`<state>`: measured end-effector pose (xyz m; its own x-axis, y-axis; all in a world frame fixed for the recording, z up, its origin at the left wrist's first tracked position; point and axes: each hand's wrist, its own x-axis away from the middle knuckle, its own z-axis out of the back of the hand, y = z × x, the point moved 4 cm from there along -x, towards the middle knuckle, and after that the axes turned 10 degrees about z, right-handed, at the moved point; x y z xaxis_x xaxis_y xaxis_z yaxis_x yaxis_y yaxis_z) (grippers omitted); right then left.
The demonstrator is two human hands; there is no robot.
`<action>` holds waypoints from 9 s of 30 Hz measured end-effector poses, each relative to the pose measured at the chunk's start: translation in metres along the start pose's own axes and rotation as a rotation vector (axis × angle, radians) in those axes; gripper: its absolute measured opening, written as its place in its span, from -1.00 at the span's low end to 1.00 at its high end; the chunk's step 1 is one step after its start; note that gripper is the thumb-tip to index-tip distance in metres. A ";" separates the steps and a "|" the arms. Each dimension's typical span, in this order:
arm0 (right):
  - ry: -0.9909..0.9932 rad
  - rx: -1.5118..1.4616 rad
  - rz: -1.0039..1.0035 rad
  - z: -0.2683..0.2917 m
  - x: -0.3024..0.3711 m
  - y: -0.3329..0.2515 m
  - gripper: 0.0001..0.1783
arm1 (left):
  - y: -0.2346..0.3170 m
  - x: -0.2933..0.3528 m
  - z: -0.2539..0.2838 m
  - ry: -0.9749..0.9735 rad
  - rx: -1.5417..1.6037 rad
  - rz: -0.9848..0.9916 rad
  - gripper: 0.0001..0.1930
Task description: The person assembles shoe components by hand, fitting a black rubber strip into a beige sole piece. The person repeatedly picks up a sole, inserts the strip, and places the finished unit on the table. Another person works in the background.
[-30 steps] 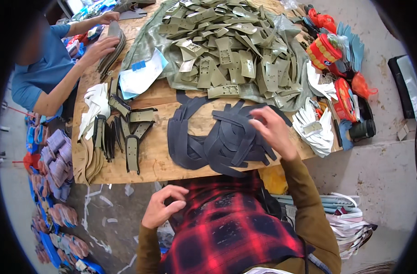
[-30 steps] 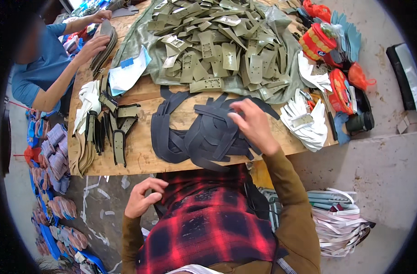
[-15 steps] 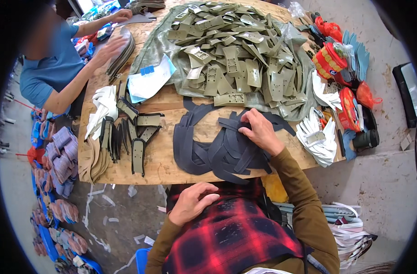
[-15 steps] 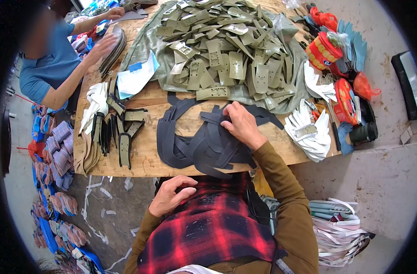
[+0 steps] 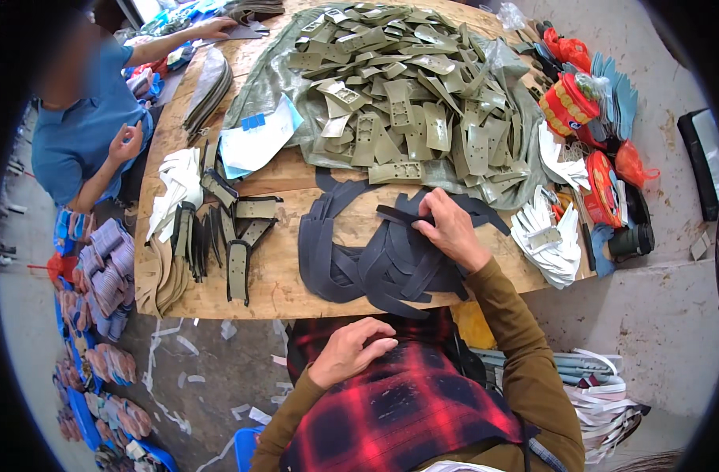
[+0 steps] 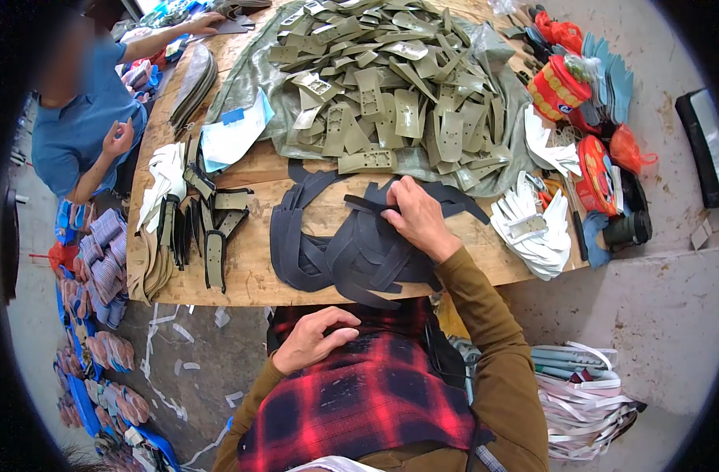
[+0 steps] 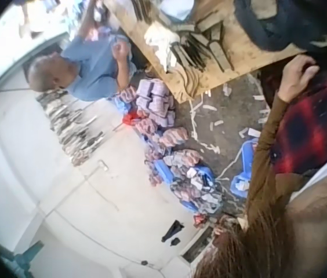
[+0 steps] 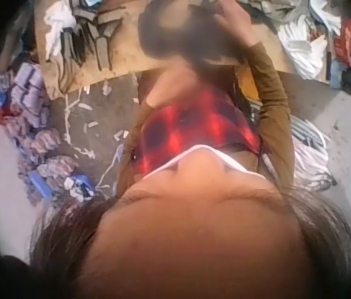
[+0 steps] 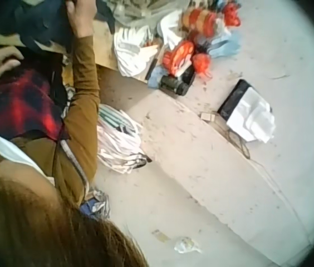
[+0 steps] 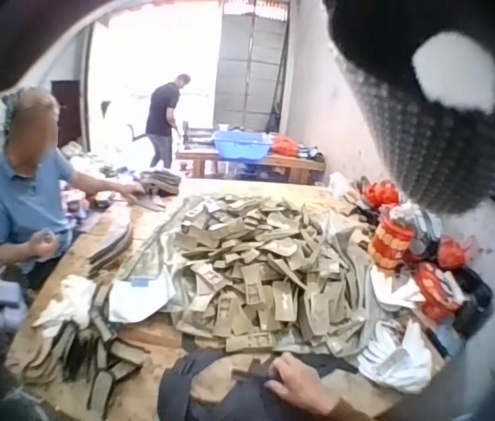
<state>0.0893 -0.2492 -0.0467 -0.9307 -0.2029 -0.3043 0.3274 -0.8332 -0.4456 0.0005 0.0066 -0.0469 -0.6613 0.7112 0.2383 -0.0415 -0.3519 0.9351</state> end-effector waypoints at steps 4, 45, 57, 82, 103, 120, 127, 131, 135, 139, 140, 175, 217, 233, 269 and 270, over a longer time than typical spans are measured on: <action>-0.064 -0.239 -0.203 0.029 0.001 -0.003 -0.71 | 0.004 -0.003 0.001 -0.124 0.129 0.102 -0.77; 0.874 -0.961 -0.418 0.080 0.019 0.074 -0.81 | 0.039 -0.027 0.028 0.066 1.612 0.063 -0.63; 0.073 -1.080 -0.237 0.049 0.024 -0.114 -0.79 | 0.025 -0.024 0.019 0.090 1.573 0.239 -0.63; 0.012 -0.536 0.261 0.043 0.024 -0.124 -0.63 | 0.023 -0.024 0.008 0.006 1.554 0.345 -0.59; 0.016 -0.473 0.297 0.037 0.028 -0.122 -0.68 | 0.027 -0.023 0.008 0.036 1.521 0.359 -0.60; 0.073 -0.273 0.500 0.043 0.041 -0.136 -0.50 | 0.052 -0.018 0.058 0.449 0.401 0.150 -0.76; 0.079 -0.072 0.565 0.043 0.047 -0.151 -0.75 | 0.082 0.004 0.055 0.669 -0.097 -0.042 -0.92; 0.083 -0.037 0.548 0.041 0.043 -0.154 -0.74 | 0.090 0.009 0.050 0.670 -0.152 -0.091 -0.89; 0.082 -0.022 0.524 0.038 0.044 -0.155 -0.72 | 0.089 0.012 0.048 0.604 -0.123 -0.061 -0.86; 0.086 -0.080 0.475 0.031 0.043 -0.153 -0.70 | 0.092 0.014 0.051 0.569 -0.088 -0.021 -0.85; 0.084 -0.082 0.465 0.029 0.044 -0.153 -0.70 | 0.093 0.015 0.052 0.567 -0.107 -0.009 -0.84; -0.081 -0.746 0.175 0.056 0.008 -0.157 -0.65 | 0.059 -0.018 0.047 0.100 1.253 0.072 -0.77; -0.175 -1.091 -0.217 0.014 0.030 -0.145 -0.74 | 0.037 -0.013 0.056 0.130 0.407 0.034 -0.69; -0.026 -0.395 0.331 0.023 0.014 -0.171 -0.34 | 0.060 -0.001 0.076 0.532 -0.232 -0.272 -0.50; 0.162 -0.853 -0.215 -0.011 0.018 -0.167 -0.82 | 0.019 0.017 0.056 0.755 -0.405 -0.379 -0.66; 0.135 -0.864 -0.249 -0.010 0.019 -0.166 -0.81 | 0.019 0.016 0.057 0.756 -0.421 -0.383 -0.66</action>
<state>0.0193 -0.1094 0.0129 -0.9816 0.0388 -0.1868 0.1785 -0.1583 -0.9711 0.0316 0.0457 -0.0100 -0.8507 0.2927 -0.4366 -0.5257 -0.4716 0.7080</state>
